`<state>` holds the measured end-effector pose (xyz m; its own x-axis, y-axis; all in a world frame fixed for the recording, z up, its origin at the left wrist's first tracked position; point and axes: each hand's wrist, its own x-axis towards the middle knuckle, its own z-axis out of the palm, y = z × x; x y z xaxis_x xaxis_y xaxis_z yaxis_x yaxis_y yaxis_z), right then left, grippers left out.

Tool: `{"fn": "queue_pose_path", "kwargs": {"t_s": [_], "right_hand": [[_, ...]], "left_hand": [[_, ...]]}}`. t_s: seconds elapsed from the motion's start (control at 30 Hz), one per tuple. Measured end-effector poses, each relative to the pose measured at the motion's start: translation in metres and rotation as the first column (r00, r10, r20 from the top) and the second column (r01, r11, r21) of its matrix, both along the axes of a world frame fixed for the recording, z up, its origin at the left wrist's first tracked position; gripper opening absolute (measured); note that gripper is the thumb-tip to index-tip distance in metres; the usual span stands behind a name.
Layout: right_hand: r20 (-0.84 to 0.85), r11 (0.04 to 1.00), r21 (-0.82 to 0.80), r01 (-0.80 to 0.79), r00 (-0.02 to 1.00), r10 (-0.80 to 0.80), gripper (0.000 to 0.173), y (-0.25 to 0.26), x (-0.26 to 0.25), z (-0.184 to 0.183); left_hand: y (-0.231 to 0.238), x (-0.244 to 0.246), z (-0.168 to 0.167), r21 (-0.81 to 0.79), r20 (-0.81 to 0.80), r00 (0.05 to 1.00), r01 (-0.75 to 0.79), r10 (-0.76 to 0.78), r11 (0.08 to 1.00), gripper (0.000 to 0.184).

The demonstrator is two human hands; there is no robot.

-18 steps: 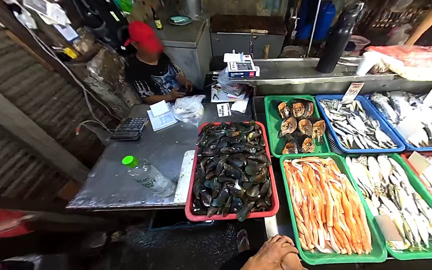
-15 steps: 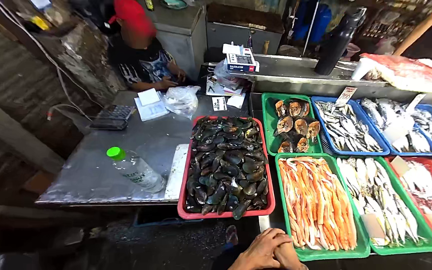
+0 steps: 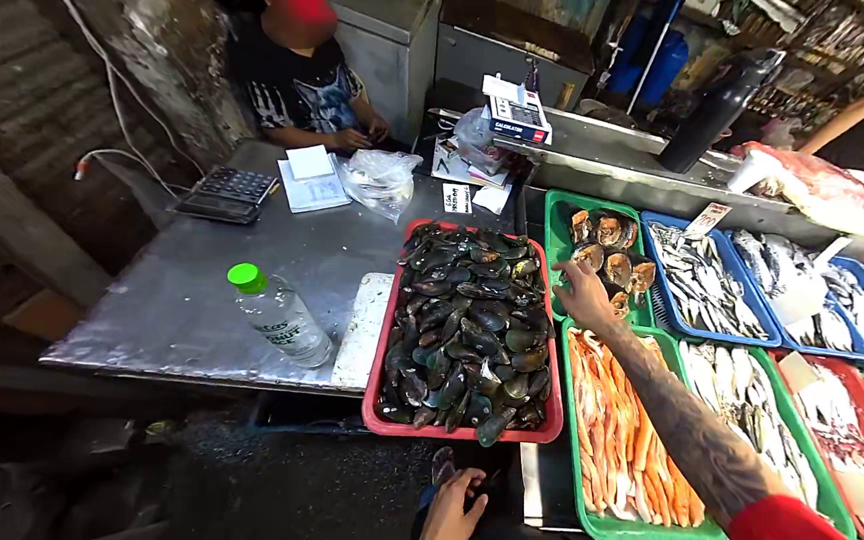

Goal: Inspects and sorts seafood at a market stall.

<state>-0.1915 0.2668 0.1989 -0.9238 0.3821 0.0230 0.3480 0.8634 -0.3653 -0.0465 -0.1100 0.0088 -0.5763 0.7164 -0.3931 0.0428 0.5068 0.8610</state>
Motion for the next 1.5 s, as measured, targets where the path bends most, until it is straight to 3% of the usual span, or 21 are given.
{"fn": "queue_pose_path", "kwargs": {"t_s": [0.2, 0.4, 0.53, 0.7, 0.77, 0.87, 0.97, 1.03, 1.13, 1.23, 1.37, 1.5], "right_hand": [[0.181, 0.942, 0.187, -0.279, 0.952, 0.246, 0.054, 0.010, -0.063, -0.018], [0.086, 0.877, 0.304, -0.373, 0.927, 0.364, 0.035, 0.020, -0.066, -0.029], [0.045, 0.899, 0.288, -0.331, 0.942, 0.333, 0.029, 0.020, -0.059, -0.028], [0.138, 0.914, 0.279, -0.293, 0.955, 0.264, 0.026, 0.012, -0.069, -0.031], [0.067, 0.958, 0.202, -0.203, 0.979, 0.193, 0.026, 0.002, -0.061, -0.024], [-0.180, 0.979, -0.203, -0.014, 0.983, -0.024, 0.029, -0.034, -0.021, 0.007], [-0.315, 0.782, -0.622, -0.048, 0.929, -0.194, 0.029, -0.081, 0.046, 0.034], [-0.352, 0.645, -0.759, -0.088, 0.889, -0.292, 0.035, -0.111, 0.084, 0.051], [-0.397, 0.606, -0.784, -0.135, 0.859, -0.322, 0.040, -0.140, 0.127, 0.068], [-0.474, 0.632, -0.746, -0.209, 0.834, -0.283, 0.039, -0.155, 0.153, 0.079], [-0.522, 0.676, -0.698, -0.236, 0.814, -0.255, 0.039, -0.160, 0.170, 0.090], [-0.529, 0.695, -0.682, -0.227, 0.810, -0.254, 0.039, -0.162, 0.175, 0.095]], "left_hand": [[-0.005, 0.001, 0.040, -0.109, 0.046, 0.999, -0.025, 0.030, 0.994, 0.047], [0.012, -0.001, 0.091, 0.062, 0.036, 0.999, -0.029, 0.027, 0.998, 0.043], [0.026, -0.015, 0.114, 0.173, -0.011, 1.000, 0.023, -0.022, 0.985, 0.040], [0.044, -0.042, 0.142, 0.306, -0.063, 0.997, 0.059, -0.042, 0.950, 0.034], [0.050, -0.047, 0.155, 0.357, -0.070, 0.997, 0.036, -0.012, 0.933, 0.031], [0.058, -0.048, 0.167, 0.452, -0.054, 0.992, -0.081, 0.118, 0.888, 0.025], [0.065, -0.047, 0.164, 0.556, 0.045, 0.952, -0.277, 0.304, 0.784, 0.021], [0.068, -0.048, 0.169, 0.592, 0.188, 0.916, -0.394, 0.355, 0.703, 0.022], [0.074, -0.048, 0.186, 0.655, 0.367, 0.878, -0.478, 0.307, 0.585, 0.033], [0.080, -0.050, 0.202, 0.775, 0.348, 0.915, -0.403, 0.204, 0.487, 0.045], [0.084, -0.054, 0.218, 0.824, 0.259, 0.956, -0.294, 0.139, 0.485, 0.056], [0.088, -0.057, 0.226, 0.840, 0.204, 0.972, -0.235, 0.117, 0.489, 0.052]]}}
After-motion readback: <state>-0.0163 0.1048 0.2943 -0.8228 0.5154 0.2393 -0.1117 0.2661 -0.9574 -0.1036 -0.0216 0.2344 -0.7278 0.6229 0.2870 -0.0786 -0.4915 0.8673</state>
